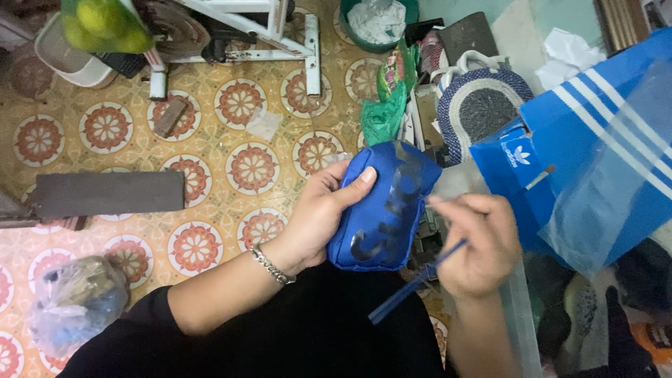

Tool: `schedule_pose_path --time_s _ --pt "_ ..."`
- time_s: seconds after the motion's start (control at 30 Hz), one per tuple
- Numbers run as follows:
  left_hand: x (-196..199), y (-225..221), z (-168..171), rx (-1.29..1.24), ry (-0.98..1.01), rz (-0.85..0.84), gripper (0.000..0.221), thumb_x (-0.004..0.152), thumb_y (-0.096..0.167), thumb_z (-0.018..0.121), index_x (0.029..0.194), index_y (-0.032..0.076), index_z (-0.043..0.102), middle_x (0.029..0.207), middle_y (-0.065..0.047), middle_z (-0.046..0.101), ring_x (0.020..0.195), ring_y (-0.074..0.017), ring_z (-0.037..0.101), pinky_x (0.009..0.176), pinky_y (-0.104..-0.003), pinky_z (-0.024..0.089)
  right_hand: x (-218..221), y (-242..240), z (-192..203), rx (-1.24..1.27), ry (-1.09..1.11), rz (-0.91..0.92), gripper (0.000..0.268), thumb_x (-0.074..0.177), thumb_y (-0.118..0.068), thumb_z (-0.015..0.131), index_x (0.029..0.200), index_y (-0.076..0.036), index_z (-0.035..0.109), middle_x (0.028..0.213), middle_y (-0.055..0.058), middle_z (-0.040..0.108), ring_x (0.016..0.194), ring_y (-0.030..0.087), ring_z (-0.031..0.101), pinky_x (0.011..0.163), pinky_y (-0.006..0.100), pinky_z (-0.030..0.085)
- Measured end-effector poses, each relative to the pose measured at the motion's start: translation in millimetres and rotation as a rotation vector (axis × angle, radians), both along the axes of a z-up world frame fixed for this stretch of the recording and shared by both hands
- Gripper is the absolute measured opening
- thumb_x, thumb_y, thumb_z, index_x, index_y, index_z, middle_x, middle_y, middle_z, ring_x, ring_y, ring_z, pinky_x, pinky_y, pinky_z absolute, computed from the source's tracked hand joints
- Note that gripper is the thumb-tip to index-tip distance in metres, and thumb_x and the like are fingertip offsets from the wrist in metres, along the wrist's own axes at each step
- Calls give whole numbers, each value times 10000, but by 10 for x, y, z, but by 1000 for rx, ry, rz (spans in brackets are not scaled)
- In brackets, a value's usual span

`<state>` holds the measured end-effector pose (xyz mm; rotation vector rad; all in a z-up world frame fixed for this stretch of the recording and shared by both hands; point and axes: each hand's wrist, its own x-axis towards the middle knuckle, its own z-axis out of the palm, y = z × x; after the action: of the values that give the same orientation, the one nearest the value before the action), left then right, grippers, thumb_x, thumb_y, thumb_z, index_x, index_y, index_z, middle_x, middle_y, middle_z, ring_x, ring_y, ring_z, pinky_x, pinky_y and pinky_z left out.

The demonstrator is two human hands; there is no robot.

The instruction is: Using a fine paintbrush to detail or touch up the logo on a blue pouch.

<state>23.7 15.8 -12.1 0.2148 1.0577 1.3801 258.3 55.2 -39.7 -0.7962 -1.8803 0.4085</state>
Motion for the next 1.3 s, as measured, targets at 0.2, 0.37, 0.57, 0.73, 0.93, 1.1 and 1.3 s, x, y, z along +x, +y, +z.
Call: schedule_pose_path --time_s 0.2,0.37,0.57,0.73,0.93,1.1,1.3 --pt "-212 21 -30 -46 -115 -108 516 1067 359 849 1425 -9 799 1247 -261 908 1002 -358 899 911 -533 792 273 -218 -204 -395 514 67 496 1340 -61 379 1775 41 594 1208 302 781 784 357 726 813 425 697" --pt "-258 35 -13 -34 -160 -18 462 1070 362 862 1377 25 787 1276 -239 898 1056 -343 887 960 -514 780 531 -294 -85 -301 460 -52 876 1323 -864 437 1381 -58 775 1609 201 698 1309 201 756 847 335 749" --pt "-286 58 83 -10 -211 -9 486 1084 355 846 1406 -5 790 1312 -267 892 1094 -378 889 995 -549 780 459 -387 48 -273 443 -48 551 1417 -764 392 1526 -281 633 1512 40 620 1063 142 656 1011 301 681" --pt "-326 85 11 35 -297 3 471 1111 360 849 1394 -11 781 1286 -262 890 1067 -361 893 988 -526 776 486 -320 -122 -161 343 -159 420 1484 -529 381 1574 -165 569 1501 216 632 1086 336 647 1046 476 671" --pt "-405 142 -80 64 -372 48 516 1151 396 808 1420 -43 779 1292 -273 891 1077 -383 896 1015 -550 767 450 -338 -104 -231 431 -226 97 1465 -181 528 1511 -131 596 1467 217 656 1219 326 650 1077 438 667" --pt "-483 170 -91 49 -396 82 534 1166 414 783 1440 -44 775 1302 -271 887 1097 -397 889 1029 -580 760 453 -310 -162 -296 472 -255 117 1427 -143 540 1479 -109 639 1454 170 680 1317 280 662 1081 383 688" --pt "-509 180 -108 24 -446 86 587 1158 453 773 1483 -35 764 1347 -274 873 1154 -424 874 1080 -613 738 419 -323 -99 -337 443 -215 120 1376 -169 685 1478 -192 626 1505 131 658 1323 253 647 1109 353 652"
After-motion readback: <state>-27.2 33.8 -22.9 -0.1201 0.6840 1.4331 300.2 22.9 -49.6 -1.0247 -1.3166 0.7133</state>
